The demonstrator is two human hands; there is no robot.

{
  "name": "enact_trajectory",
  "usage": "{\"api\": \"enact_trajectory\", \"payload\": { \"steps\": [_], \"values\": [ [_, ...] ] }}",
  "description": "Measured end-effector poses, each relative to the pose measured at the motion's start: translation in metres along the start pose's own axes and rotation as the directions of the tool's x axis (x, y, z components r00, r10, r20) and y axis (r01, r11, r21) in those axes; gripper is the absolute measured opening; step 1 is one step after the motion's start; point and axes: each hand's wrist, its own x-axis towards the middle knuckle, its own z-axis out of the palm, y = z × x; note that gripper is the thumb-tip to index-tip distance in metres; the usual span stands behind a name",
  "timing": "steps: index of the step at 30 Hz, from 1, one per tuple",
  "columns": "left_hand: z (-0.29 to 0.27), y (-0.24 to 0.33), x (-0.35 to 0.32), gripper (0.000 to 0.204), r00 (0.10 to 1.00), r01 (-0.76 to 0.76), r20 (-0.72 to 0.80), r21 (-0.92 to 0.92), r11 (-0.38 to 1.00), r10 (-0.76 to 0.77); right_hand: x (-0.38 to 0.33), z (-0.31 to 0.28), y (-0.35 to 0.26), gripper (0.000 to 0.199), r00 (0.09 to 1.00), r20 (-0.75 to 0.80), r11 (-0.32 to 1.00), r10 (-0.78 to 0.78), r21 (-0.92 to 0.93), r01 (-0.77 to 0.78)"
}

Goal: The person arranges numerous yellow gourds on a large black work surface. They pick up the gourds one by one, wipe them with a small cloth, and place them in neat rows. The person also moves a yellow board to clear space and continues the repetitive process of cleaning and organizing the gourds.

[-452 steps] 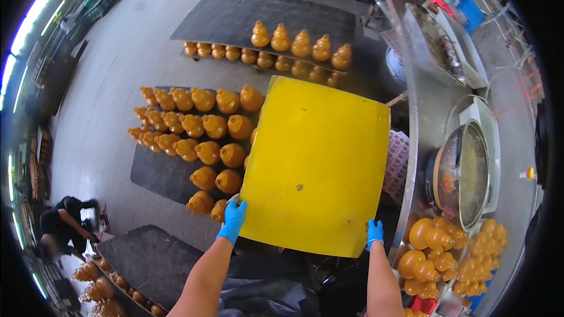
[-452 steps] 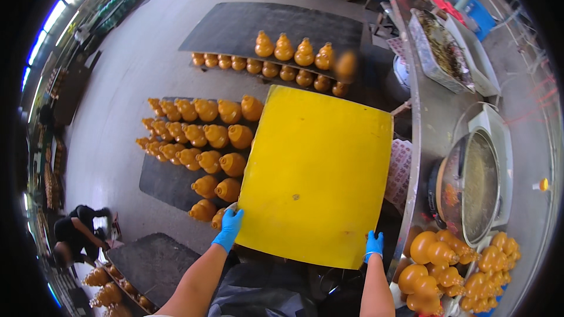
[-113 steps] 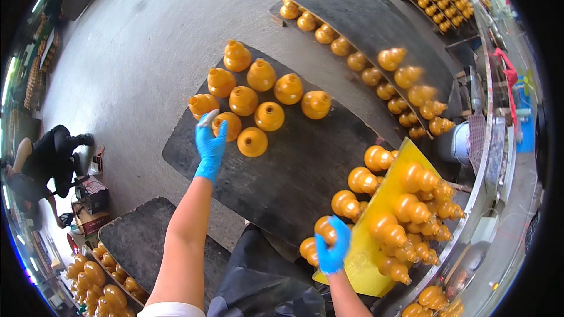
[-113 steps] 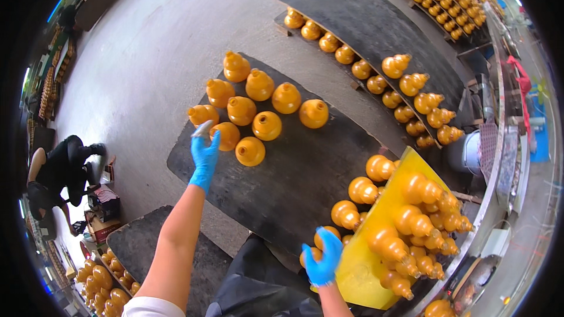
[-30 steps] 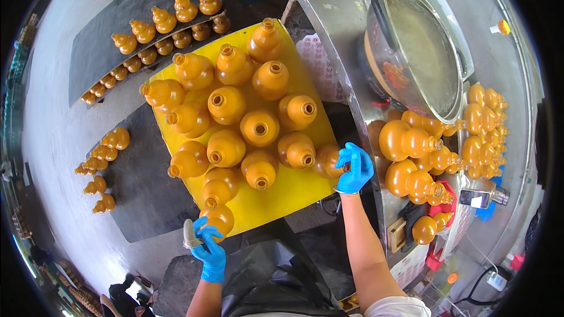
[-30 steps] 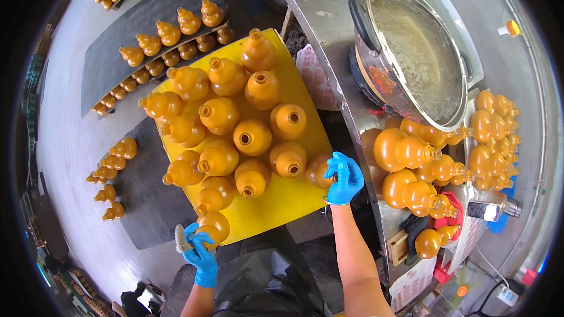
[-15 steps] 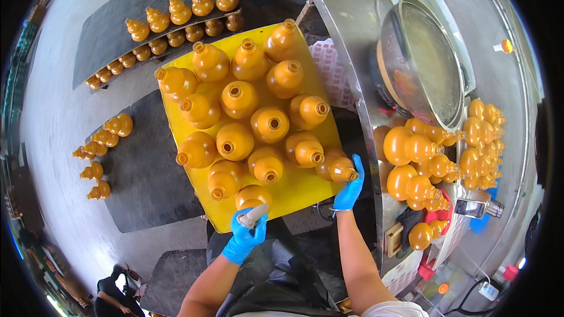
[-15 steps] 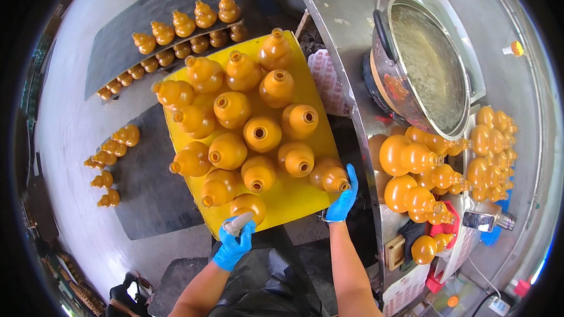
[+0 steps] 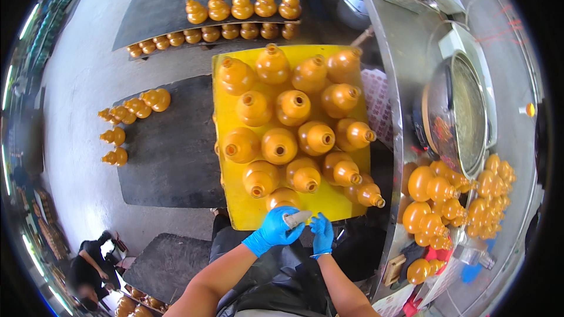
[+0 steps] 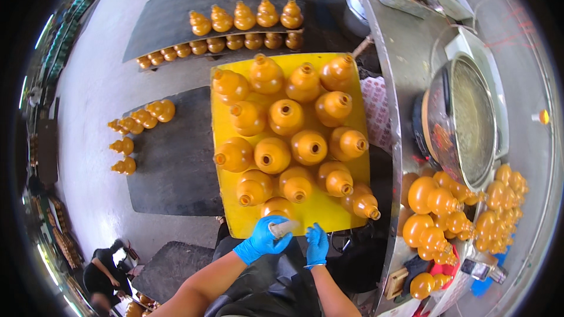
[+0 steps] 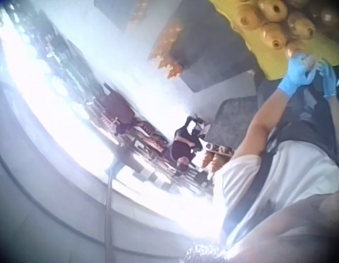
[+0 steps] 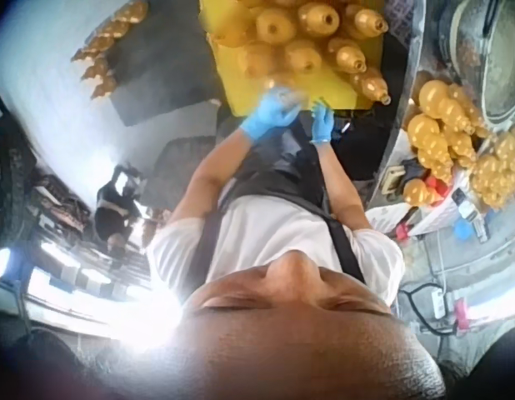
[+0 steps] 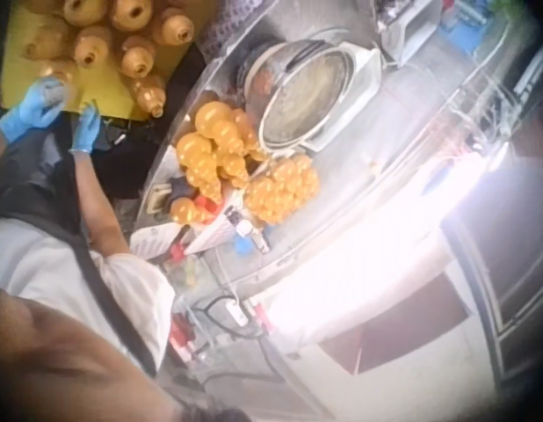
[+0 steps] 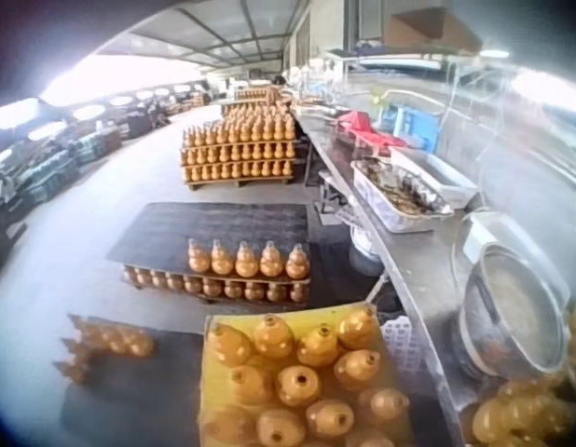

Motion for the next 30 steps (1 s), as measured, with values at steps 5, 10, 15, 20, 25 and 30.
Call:
{"api": "enact_trajectory", "payload": {
  "steps": [5,10,15,20,25,30],
  "values": [
    [-0.027,0.007,-0.021,0.04,0.98,-0.037,-0.195,0.03,0.999,0.042,-0.021,0.021,0.031,0.027,0.948,0.294,0.95,0.119,-0.311,-0.023],
    [-0.084,0.009,-0.081,0.036,0.911,0.159,-0.383,-0.015,0.987,-0.153,-0.053,0.071,0.032,0.022,0.744,0.667,0.518,-0.026,-0.628,0.581],
    [-0.167,-0.011,-0.152,0.026,0.782,0.32,-0.557,-0.029,0.947,-0.281,-0.084,0.194,0.016,0.026,0.728,0.623,0.684,0.286,-0.665,0.301],
    [-0.265,-0.062,-0.235,0.023,0.507,0.429,-0.756,-0.195,0.882,-0.414,-0.08,0.38,0.011,0.037,0.609,0.79,0.606,0.07,-0.519,0.603],
    [-0.434,-0.154,-0.304,0.024,0.262,0.515,-0.956,0.023,0.857,-0.132,-0.002,0.575,0.015,0.066,0.599,0.765,0.553,-0.235,-0.402,0.73],
    [-0.604,-0.259,-0.322,0.04,0.386,0.571,-0.922,0.261,0.778,0.026,0.099,0.732,0.002,0.086,0.436,0.72,0.073,-0.54,-0.476,0.876]
  ]
}}
